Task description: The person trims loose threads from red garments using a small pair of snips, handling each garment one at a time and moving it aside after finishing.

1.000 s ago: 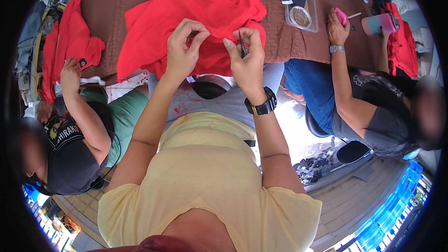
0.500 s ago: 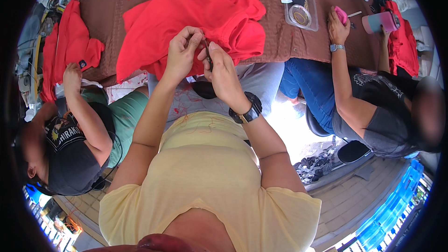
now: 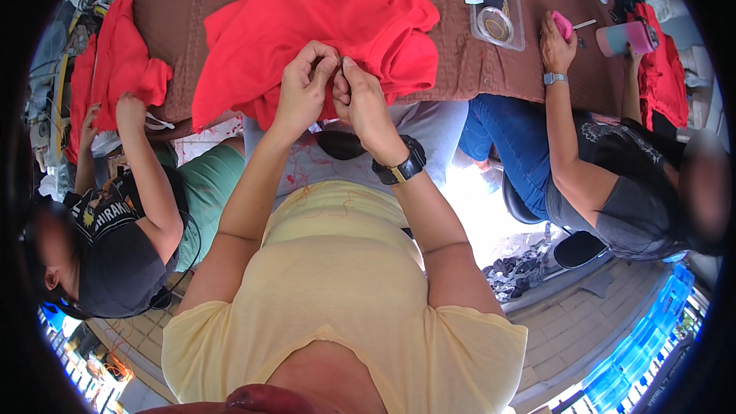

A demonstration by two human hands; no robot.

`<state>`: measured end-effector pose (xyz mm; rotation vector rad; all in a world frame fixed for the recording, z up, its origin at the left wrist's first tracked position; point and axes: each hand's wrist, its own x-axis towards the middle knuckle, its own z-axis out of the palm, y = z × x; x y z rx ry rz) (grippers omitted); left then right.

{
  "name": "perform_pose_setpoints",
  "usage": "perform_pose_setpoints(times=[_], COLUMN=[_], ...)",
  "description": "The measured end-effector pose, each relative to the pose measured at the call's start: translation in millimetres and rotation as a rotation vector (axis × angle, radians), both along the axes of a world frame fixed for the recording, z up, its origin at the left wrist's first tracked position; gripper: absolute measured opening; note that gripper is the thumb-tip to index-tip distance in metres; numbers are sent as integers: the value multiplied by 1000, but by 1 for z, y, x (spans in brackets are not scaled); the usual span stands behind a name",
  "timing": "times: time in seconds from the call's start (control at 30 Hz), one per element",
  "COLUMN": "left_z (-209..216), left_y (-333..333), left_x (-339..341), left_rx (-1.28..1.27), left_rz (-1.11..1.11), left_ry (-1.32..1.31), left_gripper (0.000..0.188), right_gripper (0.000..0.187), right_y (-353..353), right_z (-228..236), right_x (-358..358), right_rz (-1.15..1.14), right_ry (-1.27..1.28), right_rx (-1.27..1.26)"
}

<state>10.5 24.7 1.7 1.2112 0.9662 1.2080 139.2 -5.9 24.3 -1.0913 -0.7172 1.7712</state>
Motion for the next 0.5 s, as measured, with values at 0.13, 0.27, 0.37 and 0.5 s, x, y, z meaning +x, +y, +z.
perform_pose_setpoints(times=[0.13, 0.27, 0.37, 0.5], left_z=[-8, 25, 31, 20], left_y=[-11, -36, -38, -24], left_x=[-19, -60, -49, -12], left_rx=[56, -198, -106, 186], left_rz=[-5, -547, -379, 184], left_ry=[133, 371, 477, 514], left_gripper=[8, 10, 19, 24], right_gripper=[45, 30, 17, 34], right_y=[-15, -31, -23, -10], right_z=[10, 22, 12, 6], right_x=[12, 42, 48, 40], right_rz=[122, -227, -394, -401], right_ry=[7, -432, -606, -666], right_rx=[-33, 267, 453, 506])
